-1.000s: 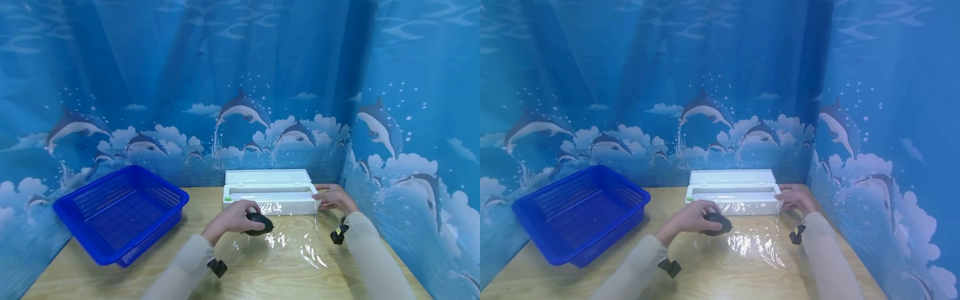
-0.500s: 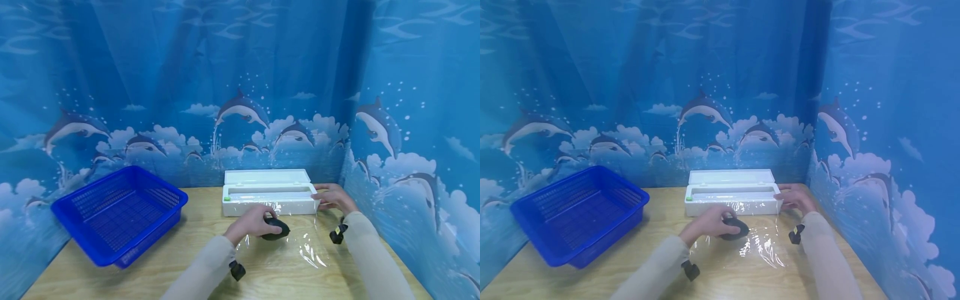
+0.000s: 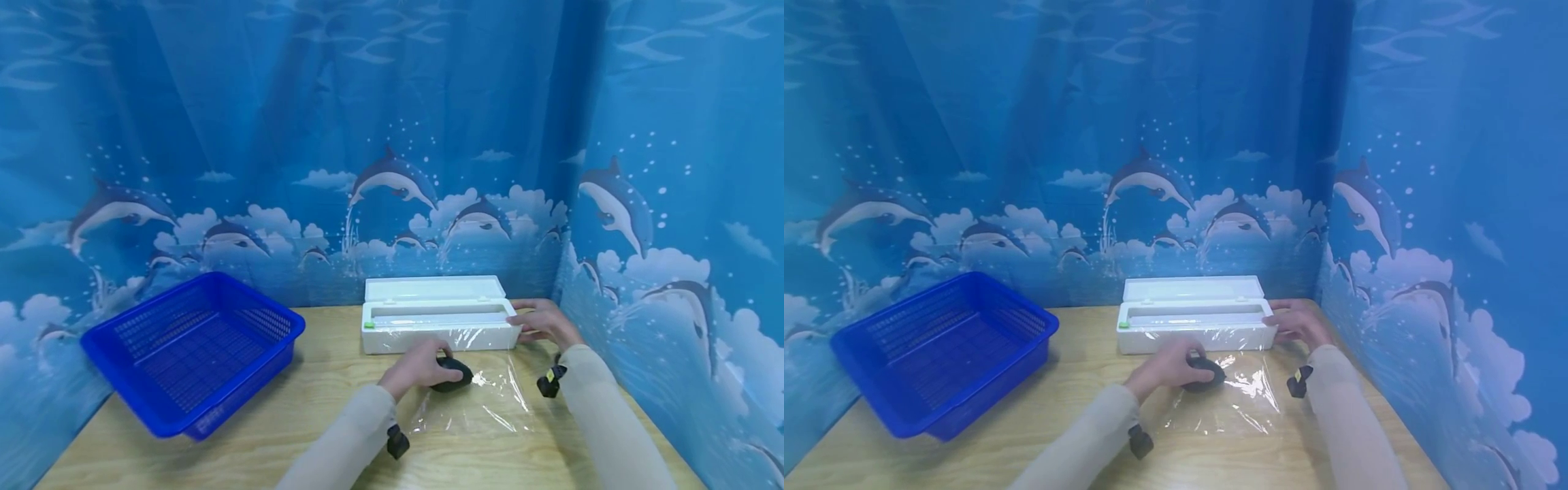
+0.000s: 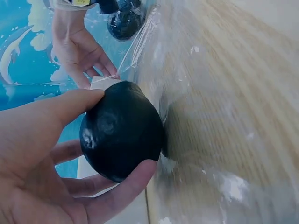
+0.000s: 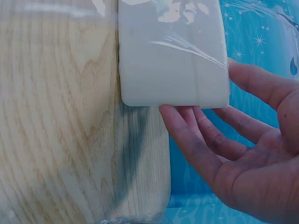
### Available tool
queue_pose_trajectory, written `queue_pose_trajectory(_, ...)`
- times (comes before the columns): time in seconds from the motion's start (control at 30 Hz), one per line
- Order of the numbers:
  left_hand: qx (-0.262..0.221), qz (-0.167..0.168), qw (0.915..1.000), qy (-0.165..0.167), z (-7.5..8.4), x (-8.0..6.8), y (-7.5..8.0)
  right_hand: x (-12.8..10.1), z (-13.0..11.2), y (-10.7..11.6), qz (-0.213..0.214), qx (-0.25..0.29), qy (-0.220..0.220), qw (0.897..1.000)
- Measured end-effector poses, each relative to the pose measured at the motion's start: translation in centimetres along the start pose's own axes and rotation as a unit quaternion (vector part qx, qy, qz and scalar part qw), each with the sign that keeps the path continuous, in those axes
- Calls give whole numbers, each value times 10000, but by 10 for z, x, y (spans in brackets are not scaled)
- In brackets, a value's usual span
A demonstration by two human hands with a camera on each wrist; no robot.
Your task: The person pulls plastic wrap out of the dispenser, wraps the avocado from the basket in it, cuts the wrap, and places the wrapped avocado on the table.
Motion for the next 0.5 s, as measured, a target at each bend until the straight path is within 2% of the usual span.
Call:
queue_pose_trajectory(0.33, 657, 179, 9977, 35, 1, -2, 1, 2, 1, 0, 17, -13, -18, 10000)
queue_pose_trajectory(0.5, 727, 137, 9972, -62, 2, -5, 5, 1, 0, 0, 45, 0, -31, 10000)
Point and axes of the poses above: each hand's wrist, its own x-axis towards the middle knuckle, its own y-axis out of the back of the hand, z = x × y, the point moved 3 cm from there along x, towards the middle knuckle, and after that the axes turned 11 degrees about -y, right-handed, at the moved point
